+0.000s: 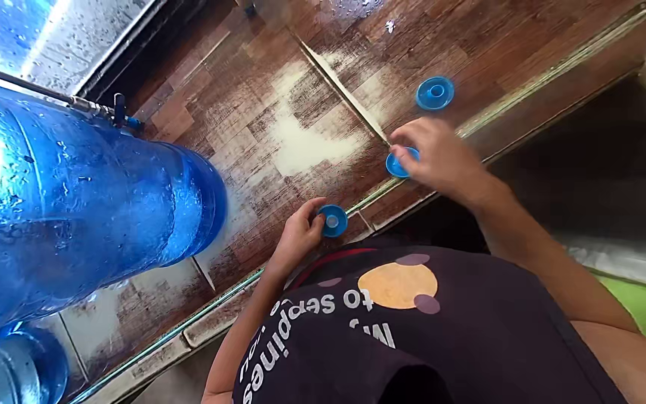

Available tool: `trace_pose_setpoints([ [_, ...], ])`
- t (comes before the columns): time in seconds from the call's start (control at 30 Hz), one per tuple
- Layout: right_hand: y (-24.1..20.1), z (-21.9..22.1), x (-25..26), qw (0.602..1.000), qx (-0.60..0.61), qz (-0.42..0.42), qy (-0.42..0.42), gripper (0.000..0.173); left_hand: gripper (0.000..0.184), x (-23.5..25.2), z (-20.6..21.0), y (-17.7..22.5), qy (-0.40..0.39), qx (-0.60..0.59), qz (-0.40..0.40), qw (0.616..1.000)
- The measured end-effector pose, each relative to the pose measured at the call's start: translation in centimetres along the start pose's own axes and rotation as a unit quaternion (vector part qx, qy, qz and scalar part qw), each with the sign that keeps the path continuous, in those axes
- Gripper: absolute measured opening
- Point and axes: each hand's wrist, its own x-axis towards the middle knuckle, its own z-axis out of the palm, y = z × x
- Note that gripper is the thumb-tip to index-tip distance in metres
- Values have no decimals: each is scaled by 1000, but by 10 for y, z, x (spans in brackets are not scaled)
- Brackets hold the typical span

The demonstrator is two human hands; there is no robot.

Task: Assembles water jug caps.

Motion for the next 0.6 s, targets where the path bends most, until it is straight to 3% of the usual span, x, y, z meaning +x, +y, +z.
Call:
trace_pose_setpoints([
  [0.13,40,-18,-1,984,-157,82,6,34,38,-2,6,-2,2,145,-43,988],
  [0.23,49,-13,-2,977,-182,113,-21,37,33,-6,6,1,30,221,-47,974],
  [0.37,55,-5,-1,978,-183,105,-2,28,34,-13,-1,8,55,260,-35,963],
  [0.5,38,-5,3,997,-50,-11,64,32,33,-13,-6,12,100,144,84,981],
  [0.6,-6,6,4,982,143,-107,66,36,37,-8,-5,31,42,-42,109,992],
])
